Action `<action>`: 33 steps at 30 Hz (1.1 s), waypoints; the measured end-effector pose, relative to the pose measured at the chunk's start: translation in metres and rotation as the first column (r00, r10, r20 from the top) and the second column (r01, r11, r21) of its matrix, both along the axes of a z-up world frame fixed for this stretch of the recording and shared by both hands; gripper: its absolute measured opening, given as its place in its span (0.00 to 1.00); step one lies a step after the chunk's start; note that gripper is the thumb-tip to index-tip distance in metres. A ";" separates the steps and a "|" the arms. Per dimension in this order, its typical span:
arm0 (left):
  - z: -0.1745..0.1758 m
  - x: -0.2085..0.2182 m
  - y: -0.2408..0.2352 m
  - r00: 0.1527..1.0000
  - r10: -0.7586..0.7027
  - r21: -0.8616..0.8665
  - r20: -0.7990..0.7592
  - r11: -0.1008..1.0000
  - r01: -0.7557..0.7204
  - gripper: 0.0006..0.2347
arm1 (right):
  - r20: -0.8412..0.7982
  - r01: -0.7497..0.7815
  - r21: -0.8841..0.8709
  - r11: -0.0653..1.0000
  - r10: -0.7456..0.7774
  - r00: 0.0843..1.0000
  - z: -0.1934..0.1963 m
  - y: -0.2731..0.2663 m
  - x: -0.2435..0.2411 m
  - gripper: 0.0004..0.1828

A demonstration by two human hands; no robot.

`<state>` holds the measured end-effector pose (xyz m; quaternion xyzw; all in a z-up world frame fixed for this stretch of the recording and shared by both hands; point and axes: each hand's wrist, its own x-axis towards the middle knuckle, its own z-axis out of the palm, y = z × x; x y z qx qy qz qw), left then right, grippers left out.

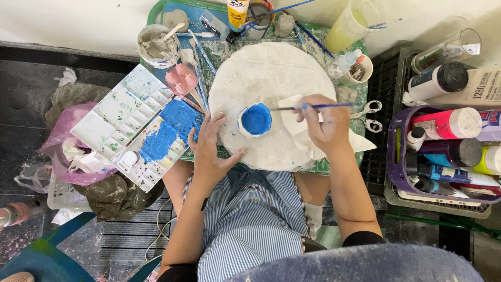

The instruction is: The person paints the inside of a small blue ceramic cup using a paintbrush. They dip the brush into a palette of blue paint and apply it to the interior of the cup.

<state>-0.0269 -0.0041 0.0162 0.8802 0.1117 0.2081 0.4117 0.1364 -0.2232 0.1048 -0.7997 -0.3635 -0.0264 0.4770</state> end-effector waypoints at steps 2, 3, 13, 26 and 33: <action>-0.002 -0.001 0.000 1.000 0.002 0.000 0.001 1.000 -0.002 0.35 | 0.009 0.032 0.051 0.998 -0.032 0.999 -0.001 -0.003 0.004 0.08; -0.003 -0.001 0.000 1.000 0.001 0.002 0.002 1.000 -0.001 0.35 | -0.015 0.044 0.099 0.994 -0.042 0.999 -0.002 -0.002 0.005 0.07; 0.001 0.000 -0.001 1.000 0.004 0.005 0.012 1.000 -0.004 0.35 | 0.115 0.059 -0.036 0.998 -0.054 0.992 0.007 0.038 -0.002 0.02; -0.009 0.000 0.000 1.000 0.004 0.019 0.014 1.000 -0.004 0.35 | 0.040 -0.103 0.009 0.995 0.102 0.994 0.003 0.056 -0.010 0.03; -0.012 -0.001 0.001 1.000 -0.005 0.018 0.015 1.000 0.005 0.35 | -0.054 0.146 0.095 0.985 -0.142 0.988 0.002 0.041 0.010 0.08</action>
